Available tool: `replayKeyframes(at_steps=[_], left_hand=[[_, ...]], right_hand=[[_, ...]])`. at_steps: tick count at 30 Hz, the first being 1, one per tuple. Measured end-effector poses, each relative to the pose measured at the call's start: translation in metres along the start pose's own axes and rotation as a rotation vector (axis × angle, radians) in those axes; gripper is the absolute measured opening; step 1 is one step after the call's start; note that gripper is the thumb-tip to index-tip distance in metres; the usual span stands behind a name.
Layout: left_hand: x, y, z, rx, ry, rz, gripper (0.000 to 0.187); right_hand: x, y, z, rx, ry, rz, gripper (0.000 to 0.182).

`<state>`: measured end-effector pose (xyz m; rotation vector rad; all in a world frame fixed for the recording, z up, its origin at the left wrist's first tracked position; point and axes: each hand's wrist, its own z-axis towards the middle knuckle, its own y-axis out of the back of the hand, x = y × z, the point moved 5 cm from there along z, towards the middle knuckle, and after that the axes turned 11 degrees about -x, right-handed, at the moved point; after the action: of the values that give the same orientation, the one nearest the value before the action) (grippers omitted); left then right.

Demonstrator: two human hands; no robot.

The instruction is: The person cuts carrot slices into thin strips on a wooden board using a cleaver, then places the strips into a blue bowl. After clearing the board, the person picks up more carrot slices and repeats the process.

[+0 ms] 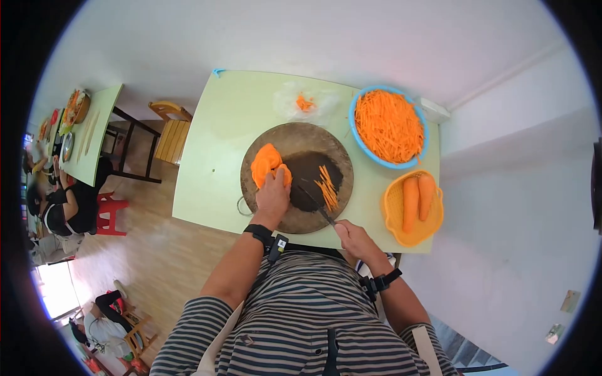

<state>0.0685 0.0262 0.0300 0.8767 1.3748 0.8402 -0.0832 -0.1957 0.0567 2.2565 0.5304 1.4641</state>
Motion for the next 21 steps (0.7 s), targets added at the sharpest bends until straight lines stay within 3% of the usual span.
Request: replayKeyframes(at_steps=[4,6,13,16,21], left_hand=[[0.0,0.001,-0.003,0.0,-0.025,0.018,0.044],[0.001,0.002,-0.001,-0.025,-0.005,-0.01,0.034],[0.016,0.001,0.001,-0.027,0.002,-0.042,0.028],[0.016,0.01,-0.001,-0.086,-0.049,-0.039,0.031],[0.02,0.02,-0.005,-0.09,0.088,-0.072,0.029]], right_hand=[[0.007,0.006,-0.001,-0.015,0.008,-0.029,0.045],[0.009,0.009,-0.002,0.069,-0.157,0.055,0.046],[0.004,0.025,0.023,0.138,-0.257,0.122,0.049],[0.015,0.031,0.038,0.102,-0.208,0.092,0.048],[0.022,0.028,0.058,-0.033,-0.044,0.083,0.048]])
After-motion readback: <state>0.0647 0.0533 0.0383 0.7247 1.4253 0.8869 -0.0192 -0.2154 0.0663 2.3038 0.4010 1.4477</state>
